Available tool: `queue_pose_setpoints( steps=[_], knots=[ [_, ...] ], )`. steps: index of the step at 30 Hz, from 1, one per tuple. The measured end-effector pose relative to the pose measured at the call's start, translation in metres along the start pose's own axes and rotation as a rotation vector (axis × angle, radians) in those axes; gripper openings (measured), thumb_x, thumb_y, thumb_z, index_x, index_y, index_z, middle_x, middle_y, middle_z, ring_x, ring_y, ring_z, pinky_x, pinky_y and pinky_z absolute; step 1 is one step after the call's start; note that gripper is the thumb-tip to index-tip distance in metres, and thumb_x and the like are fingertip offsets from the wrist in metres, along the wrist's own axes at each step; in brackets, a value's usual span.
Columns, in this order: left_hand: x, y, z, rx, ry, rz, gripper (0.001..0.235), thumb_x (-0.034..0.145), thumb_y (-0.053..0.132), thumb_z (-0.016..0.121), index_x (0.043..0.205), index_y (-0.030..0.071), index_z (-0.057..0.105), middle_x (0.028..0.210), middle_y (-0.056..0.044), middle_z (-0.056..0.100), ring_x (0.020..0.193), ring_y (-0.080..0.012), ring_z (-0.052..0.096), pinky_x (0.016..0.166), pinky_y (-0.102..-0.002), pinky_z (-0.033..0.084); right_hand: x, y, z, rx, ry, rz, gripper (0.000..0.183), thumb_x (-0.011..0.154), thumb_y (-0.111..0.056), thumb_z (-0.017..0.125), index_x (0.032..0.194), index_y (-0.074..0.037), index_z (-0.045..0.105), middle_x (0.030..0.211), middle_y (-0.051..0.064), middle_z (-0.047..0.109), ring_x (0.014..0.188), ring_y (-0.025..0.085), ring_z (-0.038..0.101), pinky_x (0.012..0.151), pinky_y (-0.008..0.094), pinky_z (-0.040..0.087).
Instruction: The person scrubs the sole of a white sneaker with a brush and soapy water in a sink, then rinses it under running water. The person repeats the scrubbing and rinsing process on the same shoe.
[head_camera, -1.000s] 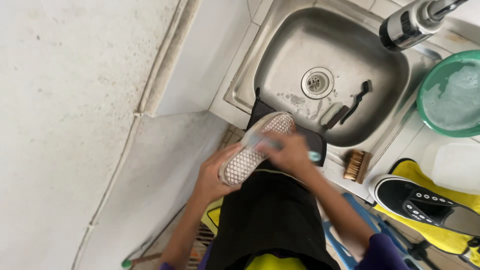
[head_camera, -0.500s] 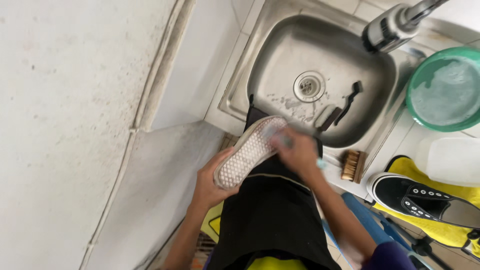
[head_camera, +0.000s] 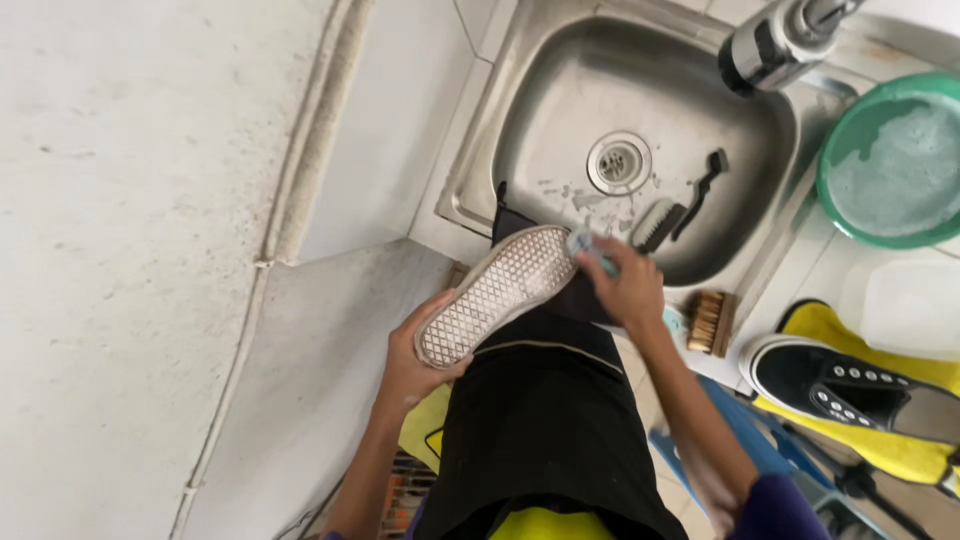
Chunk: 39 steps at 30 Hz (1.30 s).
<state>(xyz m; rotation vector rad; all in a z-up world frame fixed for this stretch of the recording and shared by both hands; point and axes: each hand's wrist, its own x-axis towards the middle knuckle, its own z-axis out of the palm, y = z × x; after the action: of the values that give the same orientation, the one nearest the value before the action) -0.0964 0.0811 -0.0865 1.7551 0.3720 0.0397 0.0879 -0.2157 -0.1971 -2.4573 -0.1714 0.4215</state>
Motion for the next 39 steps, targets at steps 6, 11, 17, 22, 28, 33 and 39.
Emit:
queue_pose_setpoints(
  steps=[6, 11, 17, 22, 28, 33, 39],
  knots=[
    [-0.003, -0.016, -0.005, -0.067, 0.007, -0.080, 0.100, 0.061, 0.008, 0.106, 0.153, 0.003, 0.067, 0.151, -0.022, 0.073, 0.145, -0.0337, 0.062, 0.125, -0.056, 0.046, 0.003, 0.022, 0.002, -0.107, -0.037, 0.063, 0.045, 0.102, -0.071, 0.074, 0.134, -0.039, 0.082, 0.100, 0.013, 0.086, 0.103, 0.038, 0.083, 0.092, 0.056, 0.065],
    [0.014, 0.009, -0.001, 0.003, -0.008, -0.048, 0.097, 0.059, 0.009, 0.105, 0.151, 0.005, 0.070, 0.149, -0.024, 0.075, 0.144, -0.0430, 0.064, 0.122, -0.061, 0.048, -0.032, -0.019, -0.005, 0.076, -0.069, -0.070, 0.038, 0.096, -0.056, 0.081, 0.118, -0.025, 0.083, 0.104, 0.016, 0.086, 0.105, 0.046, 0.080, 0.096, 0.059, 0.063],
    [0.007, 0.019, 0.001, 0.017, 0.000, -0.053, 0.097, 0.061, 0.007, 0.105, 0.151, 0.006, 0.071, 0.150, -0.023, 0.074, 0.145, -0.0431, 0.063, 0.124, -0.061, 0.047, -0.043, -0.012, 0.008, -0.001, 0.028, -0.009, 0.039, 0.097, -0.066, 0.078, 0.120, -0.035, 0.082, 0.098, 0.009, 0.086, 0.098, 0.039, 0.082, 0.090, 0.058, 0.065],
    [0.005, 0.012, 0.004, 0.003, 0.009, -0.066, 0.095, 0.061, 0.009, 0.105, 0.150, 0.006, 0.072, 0.148, -0.020, 0.076, 0.144, -0.0380, 0.065, 0.123, -0.054, 0.048, -0.041, 0.008, 0.014, -0.024, 0.120, 0.030, 0.035, 0.102, -0.059, 0.080, 0.121, -0.029, 0.081, 0.099, 0.012, 0.085, 0.098, 0.042, 0.082, 0.089, 0.059, 0.064],
    [0.008, 0.019, 0.010, 0.021, 0.011, -0.038, 0.099, 0.056, 0.013, 0.108, 0.148, 0.005, 0.074, 0.146, -0.022, 0.077, 0.140, -0.0401, 0.068, 0.121, -0.055, 0.051, -0.052, -0.024, -0.004, 0.019, -0.055, 0.069, 0.044, 0.095, -0.067, 0.077, 0.115, -0.028, 0.080, 0.097, 0.018, 0.085, 0.101, 0.047, 0.081, 0.091, 0.062, 0.063],
    [0.022, 0.055, 0.014, 0.110, -0.031, 0.001, 0.100, 0.053, 0.015, 0.104, 0.149, 0.009, 0.074, 0.146, -0.020, 0.077, 0.141, -0.0436, 0.067, 0.118, -0.057, 0.053, -0.082, -0.085, 0.007, 0.156, 0.085, -0.277, 0.041, 0.089, -0.055, 0.090, 0.122, -0.031, 0.087, 0.063, 0.006, 0.075, 0.067, 0.032, 0.080, 0.070, 0.041, 0.065],
    [0.033, 0.068, 0.009, 0.143, -0.056, -0.015, 0.100, 0.057, 0.016, 0.106, 0.150, 0.006, 0.072, 0.141, -0.022, 0.078, 0.137, -0.0461, 0.069, 0.118, -0.061, 0.053, -0.043, -0.044, -0.010, 0.063, 0.055, -0.155, 0.035, 0.091, -0.060, 0.087, 0.115, -0.034, 0.083, 0.092, 0.010, 0.085, 0.092, 0.043, 0.080, 0.085, 0.058, 0.063]
  ],
)
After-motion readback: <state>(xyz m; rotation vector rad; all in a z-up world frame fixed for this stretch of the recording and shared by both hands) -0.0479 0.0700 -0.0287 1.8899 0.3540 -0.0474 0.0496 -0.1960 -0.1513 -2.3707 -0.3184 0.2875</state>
